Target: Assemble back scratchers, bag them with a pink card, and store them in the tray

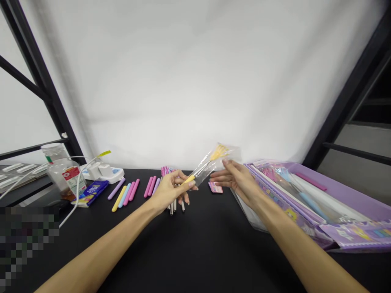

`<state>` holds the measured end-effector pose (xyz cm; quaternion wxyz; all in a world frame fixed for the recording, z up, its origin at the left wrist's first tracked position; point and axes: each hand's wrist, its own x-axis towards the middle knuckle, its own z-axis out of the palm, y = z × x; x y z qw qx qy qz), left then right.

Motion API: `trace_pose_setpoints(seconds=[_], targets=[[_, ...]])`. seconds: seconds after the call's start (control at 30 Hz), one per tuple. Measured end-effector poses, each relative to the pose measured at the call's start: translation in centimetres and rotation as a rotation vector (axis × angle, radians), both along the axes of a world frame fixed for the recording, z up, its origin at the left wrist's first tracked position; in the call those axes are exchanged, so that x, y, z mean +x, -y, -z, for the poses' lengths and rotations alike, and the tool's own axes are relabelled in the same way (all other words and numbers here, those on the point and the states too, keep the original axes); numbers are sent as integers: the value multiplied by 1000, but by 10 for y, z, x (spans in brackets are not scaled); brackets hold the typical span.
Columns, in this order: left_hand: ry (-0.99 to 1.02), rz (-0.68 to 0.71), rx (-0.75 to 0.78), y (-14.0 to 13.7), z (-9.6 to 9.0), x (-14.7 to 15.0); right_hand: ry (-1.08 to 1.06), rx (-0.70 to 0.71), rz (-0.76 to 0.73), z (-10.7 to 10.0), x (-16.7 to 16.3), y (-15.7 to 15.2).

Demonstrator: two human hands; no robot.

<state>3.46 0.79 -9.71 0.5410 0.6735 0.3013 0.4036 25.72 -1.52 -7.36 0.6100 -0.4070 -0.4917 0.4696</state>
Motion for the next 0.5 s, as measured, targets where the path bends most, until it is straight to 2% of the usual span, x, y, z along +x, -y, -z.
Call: trace_pose_setpoints(seconds=[0.07, 0.23, 0.3, 0.43, 0.5], targets=[[-20, 30, -9, 3, -2, 1, 6, -71, -77, 2, -2, -1], [-108, 141, 13, 8, -6, 4, -21, 79, -72, 6, 0, -3], [-133, 121, 14, 8, -4, 5, 24, 74, -127, 7, 0, -2], [-161, -32, -27, 6, 2, 7, 110, 26, -217, 7, -3, 1], [-127, 15, -28, 5, 3, 7, 103, 45, -201, 7, -3, 2]])
